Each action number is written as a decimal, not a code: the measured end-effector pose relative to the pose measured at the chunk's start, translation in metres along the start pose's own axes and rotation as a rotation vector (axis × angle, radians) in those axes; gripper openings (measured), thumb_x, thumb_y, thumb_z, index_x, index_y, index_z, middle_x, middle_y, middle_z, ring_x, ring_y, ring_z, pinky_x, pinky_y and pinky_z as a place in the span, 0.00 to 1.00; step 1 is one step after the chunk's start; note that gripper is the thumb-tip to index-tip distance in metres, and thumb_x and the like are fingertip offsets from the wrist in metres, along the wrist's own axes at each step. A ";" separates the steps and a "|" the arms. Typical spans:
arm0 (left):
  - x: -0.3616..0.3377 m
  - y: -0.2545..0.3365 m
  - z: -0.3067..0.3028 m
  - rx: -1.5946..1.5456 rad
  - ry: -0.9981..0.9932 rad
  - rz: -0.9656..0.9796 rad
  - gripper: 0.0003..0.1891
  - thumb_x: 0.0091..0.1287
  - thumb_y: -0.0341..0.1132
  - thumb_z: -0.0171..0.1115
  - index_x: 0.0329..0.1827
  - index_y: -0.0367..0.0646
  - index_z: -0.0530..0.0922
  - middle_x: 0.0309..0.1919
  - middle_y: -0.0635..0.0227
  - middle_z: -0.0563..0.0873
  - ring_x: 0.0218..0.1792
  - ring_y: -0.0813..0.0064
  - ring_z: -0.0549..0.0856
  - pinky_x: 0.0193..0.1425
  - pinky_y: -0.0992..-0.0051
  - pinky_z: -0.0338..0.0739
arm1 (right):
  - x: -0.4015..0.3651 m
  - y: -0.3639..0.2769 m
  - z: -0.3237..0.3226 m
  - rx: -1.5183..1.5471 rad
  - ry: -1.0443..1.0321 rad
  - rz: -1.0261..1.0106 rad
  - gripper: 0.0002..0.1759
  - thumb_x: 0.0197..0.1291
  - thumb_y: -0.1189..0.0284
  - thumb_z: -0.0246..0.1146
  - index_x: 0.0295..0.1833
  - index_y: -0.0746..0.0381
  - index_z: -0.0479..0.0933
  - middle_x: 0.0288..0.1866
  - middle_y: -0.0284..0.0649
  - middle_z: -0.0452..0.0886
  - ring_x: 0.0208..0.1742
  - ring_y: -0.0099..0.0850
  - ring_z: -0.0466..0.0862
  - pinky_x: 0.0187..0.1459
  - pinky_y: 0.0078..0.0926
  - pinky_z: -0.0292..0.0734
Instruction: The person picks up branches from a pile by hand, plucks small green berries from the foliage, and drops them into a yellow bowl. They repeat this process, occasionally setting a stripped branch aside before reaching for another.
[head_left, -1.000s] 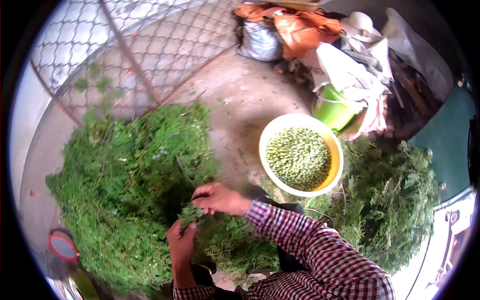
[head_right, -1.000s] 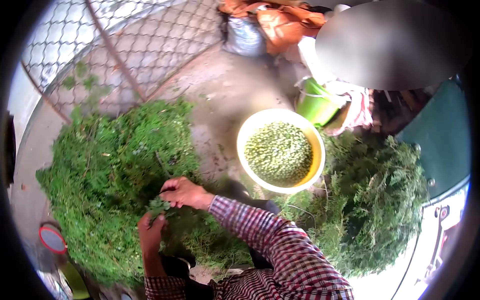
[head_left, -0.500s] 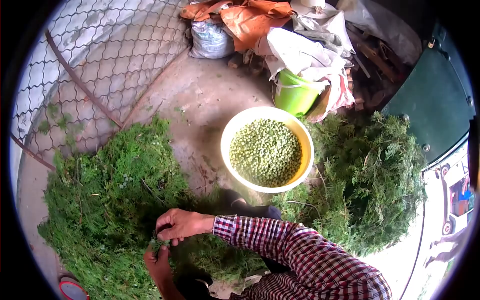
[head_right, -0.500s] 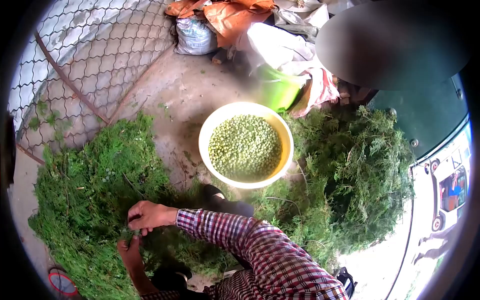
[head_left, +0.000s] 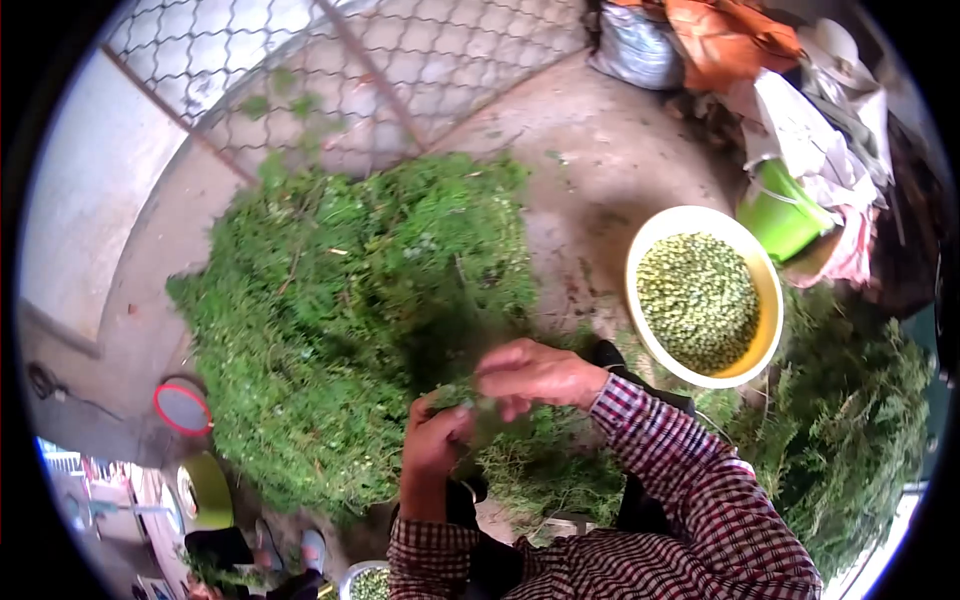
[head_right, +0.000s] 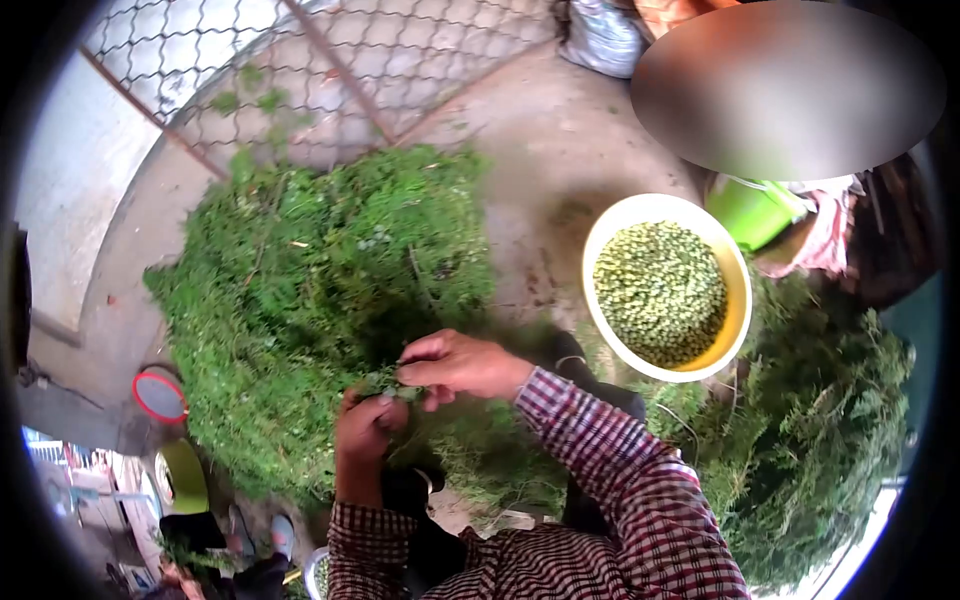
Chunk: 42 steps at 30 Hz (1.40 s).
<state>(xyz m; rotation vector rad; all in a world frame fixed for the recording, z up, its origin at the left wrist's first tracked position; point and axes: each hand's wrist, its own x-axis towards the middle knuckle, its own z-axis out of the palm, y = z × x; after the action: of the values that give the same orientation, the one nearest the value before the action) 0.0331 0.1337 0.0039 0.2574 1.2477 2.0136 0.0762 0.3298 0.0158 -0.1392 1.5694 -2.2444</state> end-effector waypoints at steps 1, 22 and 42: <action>-0.001 0.000 -0.001 -0.067 -0.031 -0.014 0.10 0.55 0.29 0.58 0.39 0.37 0.78 0.17 0.78 0.73 0.16 0.87 0.66 0.19 0.84 0.56 | 0.002 0.003 0.001 0.053 -0.010 0.007 0.11 0.60 0.65 0.57 0.42 0.61 0.75 0.34 0.33 0.80 0.25 0.19 0.79 0.23 0.11 0.72; -0.008 -0.001 -0.009 -0.157 -0.049 0.036 0.04 0.56 0.27 0.53 0.32 0.41 0.76 0.13 0.78 0.68 0.15 0.86 0.64 0.19 0.82 0.55 | 0.013 0.011 0.013 0.610 -0.083 0.117 0.09 0.58 0.74 0.58 0.44 0.65 0.74 0.32 0.35 0.79 0.27 0.23 0.79 0.37 0.24 0.78; -0.013 0.005 -0.019 0.039 0.225 -0.026 0.09 0.55 0.32 0.62 0.32 0.35 0.77 0.13 0.77 0.70 0.13 0.86 0.65 0.16 0.82 0.54 | 0.028 0.007 0.032 -0.017 0.198 -0.104 0.08 0.57 0.68 0.62 0.34 0.62 0.75 0.27 0.29 0.76 0.22 0.14 0.67 0.22 0.12 0.63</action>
<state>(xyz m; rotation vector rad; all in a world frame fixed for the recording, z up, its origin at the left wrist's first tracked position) 0.0292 0.1105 0.0012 0.0328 1.4213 2.0400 0.0626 0.2890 0.0168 -0.0034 1.7188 -2.3878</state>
